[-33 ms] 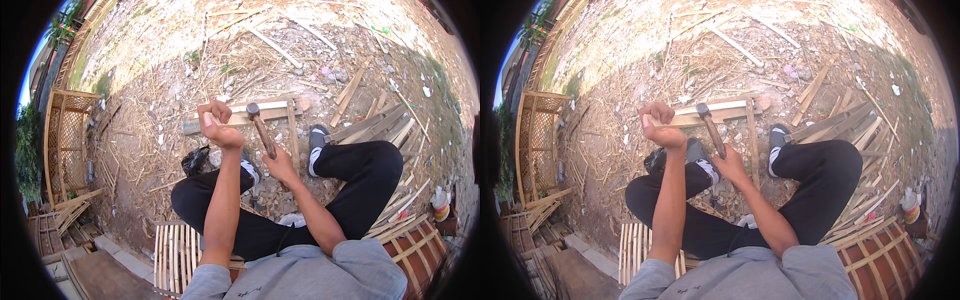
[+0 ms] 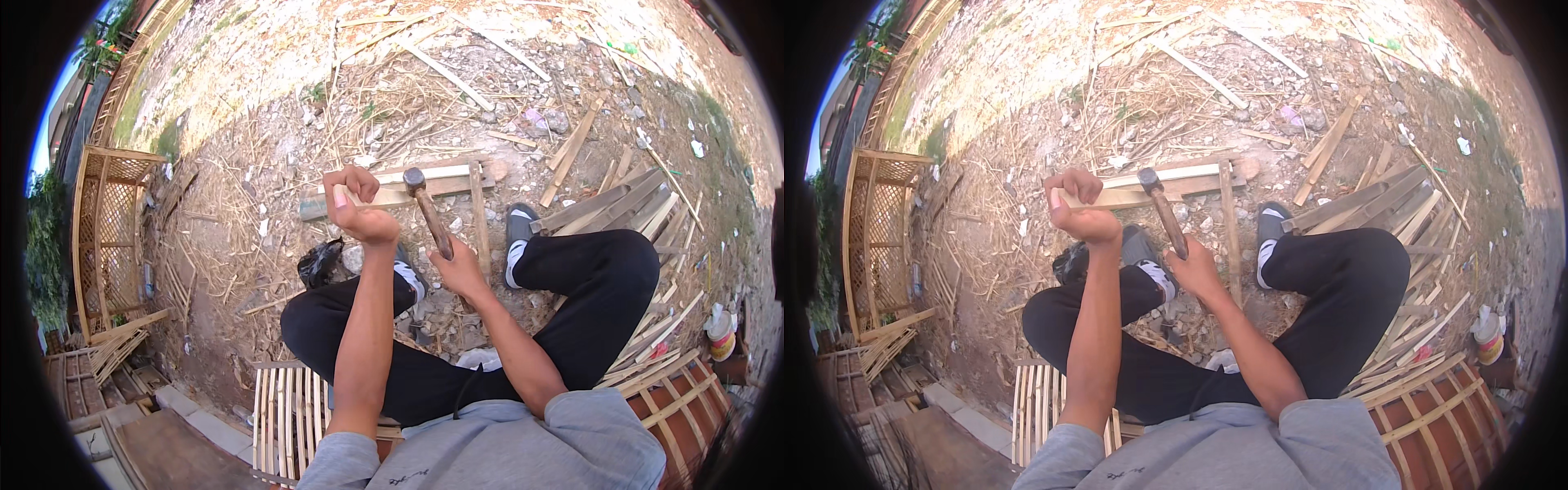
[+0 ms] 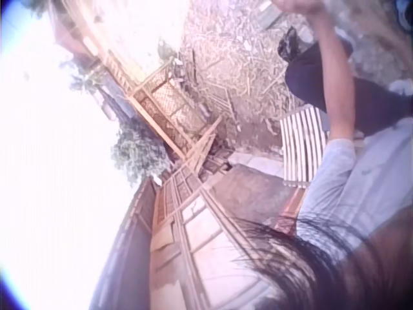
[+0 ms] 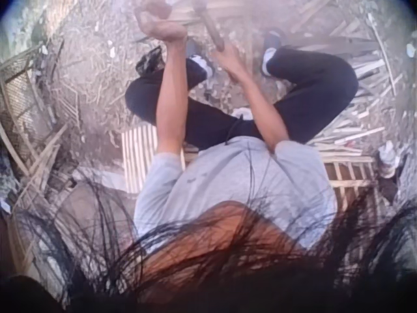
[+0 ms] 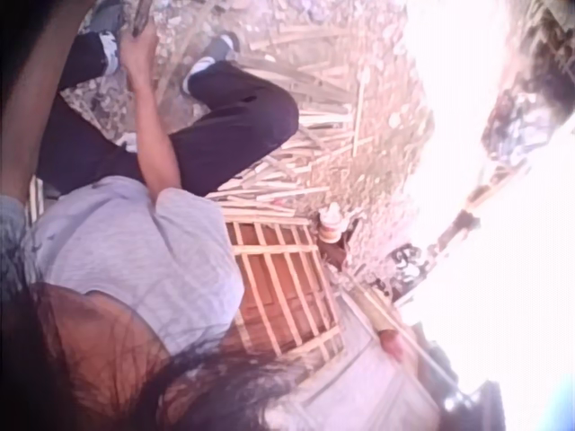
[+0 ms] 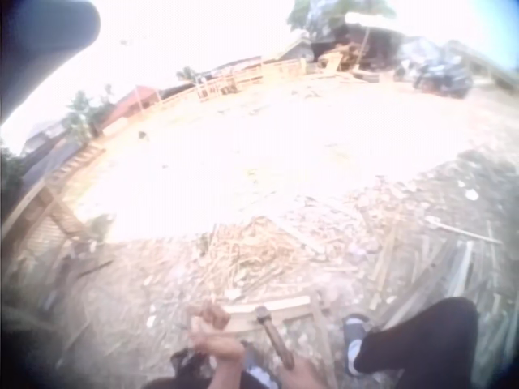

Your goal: The person breaks a bamboo strip by hand, arranges bamboo slats onto a wooden board, and hammers them together using a hammer.

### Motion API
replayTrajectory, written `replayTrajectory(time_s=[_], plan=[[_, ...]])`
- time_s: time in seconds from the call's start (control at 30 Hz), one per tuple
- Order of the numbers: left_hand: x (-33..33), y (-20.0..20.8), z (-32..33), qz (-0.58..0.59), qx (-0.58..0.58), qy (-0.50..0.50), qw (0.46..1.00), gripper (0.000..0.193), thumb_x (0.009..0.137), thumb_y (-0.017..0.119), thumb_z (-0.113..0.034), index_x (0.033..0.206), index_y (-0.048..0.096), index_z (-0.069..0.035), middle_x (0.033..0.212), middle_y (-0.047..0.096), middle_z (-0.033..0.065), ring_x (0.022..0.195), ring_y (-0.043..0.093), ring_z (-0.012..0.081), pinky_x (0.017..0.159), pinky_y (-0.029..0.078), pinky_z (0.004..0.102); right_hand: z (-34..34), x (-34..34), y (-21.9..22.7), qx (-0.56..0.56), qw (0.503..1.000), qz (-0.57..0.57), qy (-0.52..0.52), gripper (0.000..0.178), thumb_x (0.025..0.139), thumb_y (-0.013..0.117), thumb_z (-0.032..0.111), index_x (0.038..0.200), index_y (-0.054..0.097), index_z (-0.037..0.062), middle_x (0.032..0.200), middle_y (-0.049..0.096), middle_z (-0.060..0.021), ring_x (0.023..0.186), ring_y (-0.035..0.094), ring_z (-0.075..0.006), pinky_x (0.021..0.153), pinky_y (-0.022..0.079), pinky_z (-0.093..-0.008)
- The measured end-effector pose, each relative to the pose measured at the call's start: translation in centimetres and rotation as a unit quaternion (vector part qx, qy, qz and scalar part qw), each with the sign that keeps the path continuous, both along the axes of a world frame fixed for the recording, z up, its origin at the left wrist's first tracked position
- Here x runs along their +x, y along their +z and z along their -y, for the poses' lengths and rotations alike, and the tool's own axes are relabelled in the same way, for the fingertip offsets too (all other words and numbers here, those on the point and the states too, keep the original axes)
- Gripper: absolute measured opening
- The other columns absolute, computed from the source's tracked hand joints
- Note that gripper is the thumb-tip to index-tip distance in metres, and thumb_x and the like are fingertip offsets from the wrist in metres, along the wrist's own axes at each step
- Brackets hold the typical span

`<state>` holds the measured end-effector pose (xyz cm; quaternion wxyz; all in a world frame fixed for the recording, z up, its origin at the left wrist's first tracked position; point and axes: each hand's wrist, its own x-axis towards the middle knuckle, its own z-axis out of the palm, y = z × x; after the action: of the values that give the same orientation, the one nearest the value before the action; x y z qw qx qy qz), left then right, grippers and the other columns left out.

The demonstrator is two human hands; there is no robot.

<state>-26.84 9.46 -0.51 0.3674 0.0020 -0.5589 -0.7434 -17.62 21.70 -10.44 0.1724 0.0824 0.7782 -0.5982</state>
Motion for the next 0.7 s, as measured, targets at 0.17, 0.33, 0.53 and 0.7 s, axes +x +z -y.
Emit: replayTrajectory(time_s=[0.17, 0.33, 0.53, 0.7], plan=[[0.3, 0.2, 0.1, -0.006, -0.019, 0.002, 1.0, 0.032, 0.088, 0.031, -0.037, 0.075, 0.032, -0.008, 0.062, 0.029, 0.0014, 0.054, 0.023, 0.0084, 0.048, 0.019, 0.0246, 0.2, -1.2, 4.8, -0.023, 0.999, -0.041, -0.02, 0.027, 0.083, 0.064, 0.02, 0.095, 0.059, -0.0036, 0.073, 0.06, -0.0211, 0.064, 0.059, -0.0295, 0.063, 0.046, -0.0392], [0.6, 0.3, -0.3, -0.008, -0.012, -0.015, 1.0, 0.033, 0.087, 0.032, -0.038, 0.075, 0.033, -0.007, 0.062, 0.029, 0.0009, 0.053, 0.023, 0.0083, 0.048, 0.019, 0.0244, 0.2, -0.2, 0.9, 0.009, 1.0, -0.009, -0.009, 0.024, 0.08, 0.062, 0.013, 0.1, 0.059, -0.0006, 0.071, 0.058, -0.0161, 0.063, 0.056, -0.027, 0.063, 0.045, -0.0378], [0.9, -3.1, -0.7, 0.059, -0.098, -0.026, 0.993, 0.034, 0.084, 0.033, -0.039, 0.07, 0.03, -0.008, 0.057, 0.023, -0.001, 0.05, 0.02, 0.0079, 0.048, 0.016, 0.0257, -0.4, 1.5, -5.6, 0.063, 0.996, 0.063, 0.0, 0.031, 0.076, 0.058, 0.009, 0.106, 0.059, 0.0016, 0.078, 0.061, -0.0196, 0.073, 0.06, -0.0332, 0.068, 0.047, -0.04], [1.4, 2.1, 2.6, -0.005, 0.034, 0.03, 0.999, 0.034, 0.082, 0.034, -0.041, 0.07, 0.028, -0.01, 0.055, 0.023, -0.001, 0.049, 0.02, 0.0084, 0.047, 0.015, 0.0258, 0.7, -0.5, 0.1, 0.015, 1.0, 0.012, 0.016, 0.03, 0.079, 0.061, 0.013, 0.105, 0.059, 0.0002, 0.082, 0.062, -0.0214, 0.078, 0.062, -0.0347, 0.072, 0.047, -0.0407]])
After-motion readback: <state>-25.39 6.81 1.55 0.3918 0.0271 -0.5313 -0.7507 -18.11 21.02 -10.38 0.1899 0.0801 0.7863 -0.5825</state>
